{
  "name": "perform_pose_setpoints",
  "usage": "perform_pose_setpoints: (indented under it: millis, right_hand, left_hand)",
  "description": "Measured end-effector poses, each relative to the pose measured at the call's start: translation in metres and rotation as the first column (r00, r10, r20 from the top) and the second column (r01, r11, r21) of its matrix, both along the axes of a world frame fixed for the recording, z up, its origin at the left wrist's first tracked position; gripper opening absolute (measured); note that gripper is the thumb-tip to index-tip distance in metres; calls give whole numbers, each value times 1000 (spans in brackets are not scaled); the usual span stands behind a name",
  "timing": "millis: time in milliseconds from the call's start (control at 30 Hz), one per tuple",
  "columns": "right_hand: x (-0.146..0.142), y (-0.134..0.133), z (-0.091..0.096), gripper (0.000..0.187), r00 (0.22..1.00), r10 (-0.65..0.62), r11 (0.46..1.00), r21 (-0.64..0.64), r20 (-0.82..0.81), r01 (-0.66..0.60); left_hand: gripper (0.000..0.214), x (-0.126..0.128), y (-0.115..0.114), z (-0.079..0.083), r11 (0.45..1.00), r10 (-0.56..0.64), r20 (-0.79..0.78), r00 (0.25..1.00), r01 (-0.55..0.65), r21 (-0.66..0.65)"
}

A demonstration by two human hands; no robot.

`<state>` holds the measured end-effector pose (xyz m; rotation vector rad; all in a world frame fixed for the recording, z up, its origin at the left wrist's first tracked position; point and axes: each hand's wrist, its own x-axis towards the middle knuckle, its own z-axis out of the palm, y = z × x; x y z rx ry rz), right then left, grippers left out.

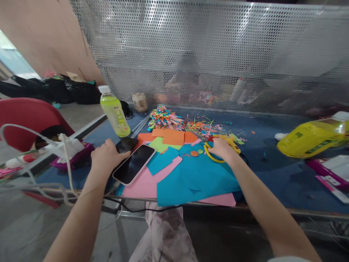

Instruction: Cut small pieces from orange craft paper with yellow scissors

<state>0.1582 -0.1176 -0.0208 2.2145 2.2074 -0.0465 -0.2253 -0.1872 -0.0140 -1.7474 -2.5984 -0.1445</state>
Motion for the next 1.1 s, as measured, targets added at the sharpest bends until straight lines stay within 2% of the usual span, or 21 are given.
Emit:
perform_pose_setpoints:
  millis: [133, 300, 400, 500, 600, 767, 967, 1033, 1100]
  right_hand:
    - [4, 4, -5, 43, 1000, -19, 1000, -10, 23, 19]
    - [5, 5, -4, 42, 999, -24, 999, -40, 36, 26]
    - [4, 3, -1, 38, 999, -3, 999, -46, 32, 4]
    - [5, 1, 2, 31, 1000, 22, 999, -48, 19, -22]
    - [6, 1, 2, 26, 999, 32, 999, -40, 8, -32]
    - [3, 3, 0, 27, 999, 31, 999, 17, 23, -32]
    - [2, 2, 0, 30, 999, 48, 998, 39, 14, -48]
    - [2, 1, 0, 29, 999, 52, 998, 40, 10, -53]
    - [2, 0, 0, 29, 999, 53, 998, 40, 8, -54]
  left_hand:
    - [98, 2, -8, 4, 999, 35, 20, 999, -35, 2]
    - [88, -1, -23, 4, 997, 76, 49, 996, -77, 25]
    - [80, -9, -36, -2, 985, 56, 94, 994, -70, 155]
    - [59, -18, -49, -9, 948, 28, 98, 995, -57, 312]
    - [45, -28, -57, -15, 934, -14, 42, 999, -2, 359]
    - [44, -35, -53, -20, 945, -104, -50, 993, 114, 305]
    - [44, -18, -40, -17, 945, -257, -14, 966, 254, 207]
    - [46, -11, -39, -12, 950, -253, 16, 967, 245, 196]
    - [57, -6, -39, -6, 976, -138, 22, 990, 132, 176]
